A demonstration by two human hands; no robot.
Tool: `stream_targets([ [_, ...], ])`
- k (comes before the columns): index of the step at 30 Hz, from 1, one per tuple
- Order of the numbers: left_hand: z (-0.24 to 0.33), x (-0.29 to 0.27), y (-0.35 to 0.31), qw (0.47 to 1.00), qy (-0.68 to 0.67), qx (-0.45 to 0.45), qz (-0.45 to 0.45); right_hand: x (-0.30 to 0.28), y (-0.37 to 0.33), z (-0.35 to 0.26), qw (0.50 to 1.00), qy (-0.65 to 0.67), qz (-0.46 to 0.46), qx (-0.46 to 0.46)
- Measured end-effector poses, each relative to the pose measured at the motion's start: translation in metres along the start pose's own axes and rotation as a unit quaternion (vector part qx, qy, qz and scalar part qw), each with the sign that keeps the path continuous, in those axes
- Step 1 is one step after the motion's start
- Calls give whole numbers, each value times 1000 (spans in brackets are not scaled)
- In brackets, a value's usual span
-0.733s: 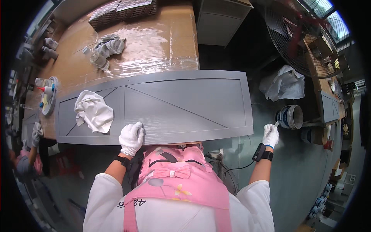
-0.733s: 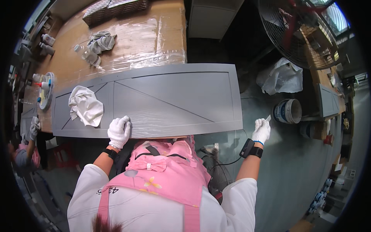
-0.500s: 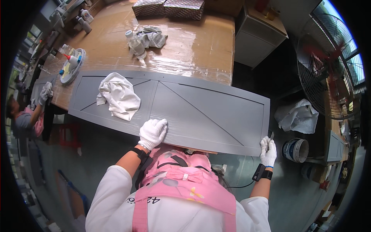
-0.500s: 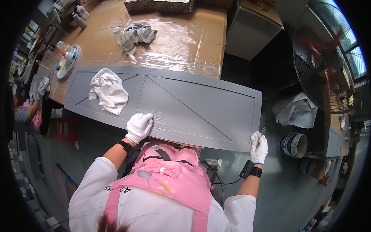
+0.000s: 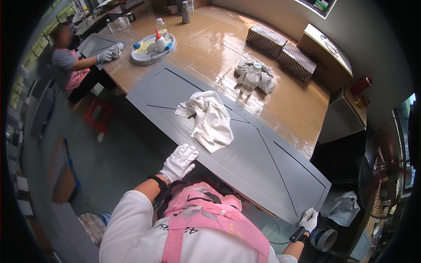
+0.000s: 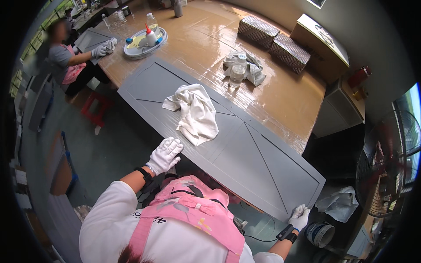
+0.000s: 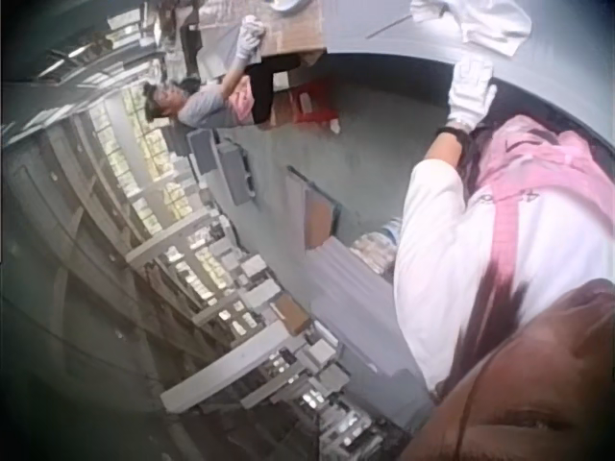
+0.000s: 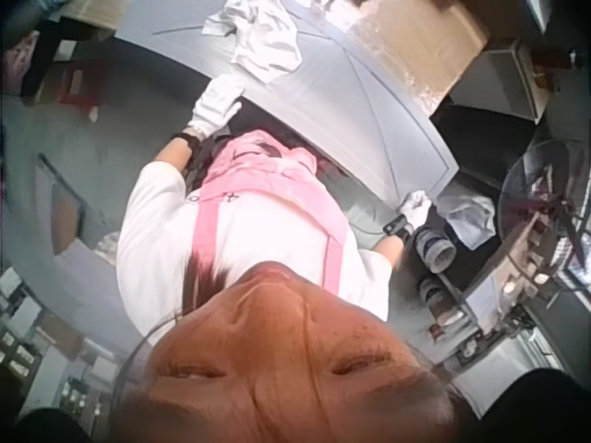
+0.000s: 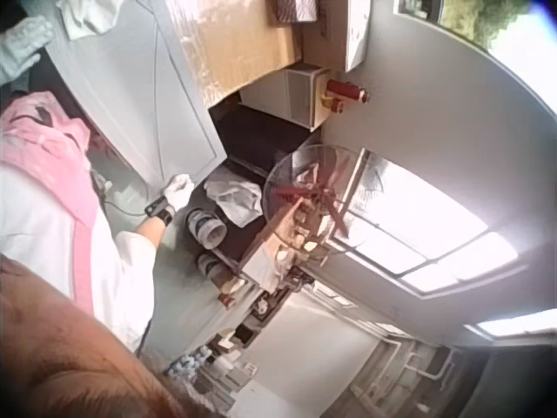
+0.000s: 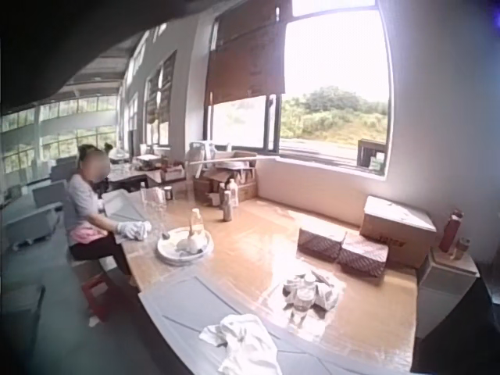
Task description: Cleaning and finishing grey furniture panels using a scraper, cloth, and marking pen in a workshop environment.
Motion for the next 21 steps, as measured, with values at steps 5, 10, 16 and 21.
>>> stream_targets([
  [5,-98,-45,-25,994,73,-82,6,182,-89,49,994,-109,-9,-32],
  [10,-178,-72,-43,992,55,-114,15,338,-169,110,964,-225,-144,-1],
  [16,-229,-100,-51,985,5,-168,50,502,-255,163,853,-374,-363,24],
  [21,-266,-108,-52,970,13,-225,90,621,-254,210,787,-444,-429,7],
])
Point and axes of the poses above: each hand's wrist, its own y-axis towards the middle knuckle, its own x-axis out of the palm, z = x × y, the point moved 2 cm from there along y, towards the middle knuckle, and after that the axes turned 11 degrees about -y, right-handed, at the moved point
